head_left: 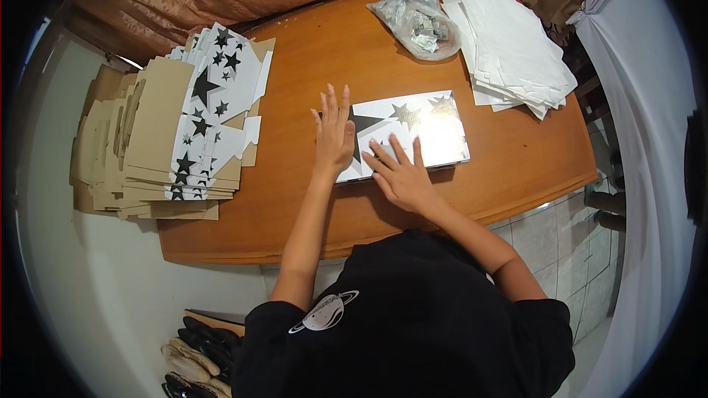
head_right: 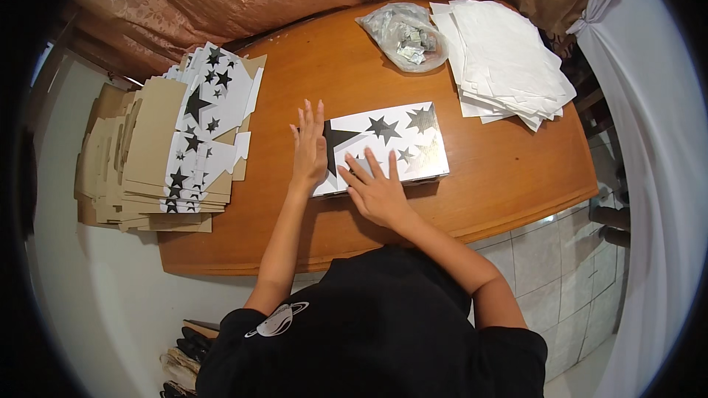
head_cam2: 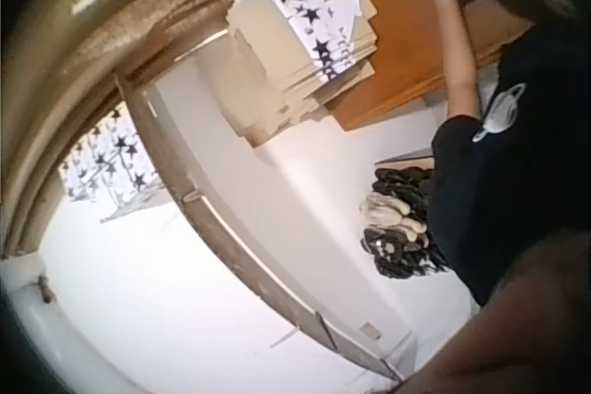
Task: Fold a shoe box, place tissue paper and a packet inside, and stack the box.
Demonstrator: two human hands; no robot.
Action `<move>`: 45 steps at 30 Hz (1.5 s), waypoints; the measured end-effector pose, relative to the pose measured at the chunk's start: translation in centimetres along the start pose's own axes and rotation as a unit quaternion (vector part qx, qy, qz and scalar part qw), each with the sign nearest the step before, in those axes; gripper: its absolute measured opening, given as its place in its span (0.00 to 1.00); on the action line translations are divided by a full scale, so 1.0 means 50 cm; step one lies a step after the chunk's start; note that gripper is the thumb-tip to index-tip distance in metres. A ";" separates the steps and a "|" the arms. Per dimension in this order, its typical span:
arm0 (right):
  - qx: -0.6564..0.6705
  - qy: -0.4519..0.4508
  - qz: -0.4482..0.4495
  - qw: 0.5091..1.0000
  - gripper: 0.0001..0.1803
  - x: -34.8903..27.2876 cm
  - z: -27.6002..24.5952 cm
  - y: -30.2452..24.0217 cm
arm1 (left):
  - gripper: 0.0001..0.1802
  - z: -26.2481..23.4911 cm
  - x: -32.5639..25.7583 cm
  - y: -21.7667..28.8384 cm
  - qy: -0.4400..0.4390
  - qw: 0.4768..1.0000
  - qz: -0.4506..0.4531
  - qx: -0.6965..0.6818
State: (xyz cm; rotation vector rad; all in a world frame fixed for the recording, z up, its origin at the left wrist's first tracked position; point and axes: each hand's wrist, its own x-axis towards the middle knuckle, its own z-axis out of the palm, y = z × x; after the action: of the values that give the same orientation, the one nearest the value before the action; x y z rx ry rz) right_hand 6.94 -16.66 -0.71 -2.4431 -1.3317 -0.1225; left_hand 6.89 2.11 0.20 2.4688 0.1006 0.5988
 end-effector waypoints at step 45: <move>0.398 0.003 0.101 0.912 0.41 -0.226 -0.062 0.234 | 0.61 0.175 0.118 0.212 -0.309 0.894 0.295 0.134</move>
State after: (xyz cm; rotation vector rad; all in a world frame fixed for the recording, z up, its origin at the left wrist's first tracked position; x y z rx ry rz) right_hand 10.64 -32.53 -3.66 -1.8395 -0.8626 0.3913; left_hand 15.36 -10.06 2.14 2.8338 -0.8984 -0.0087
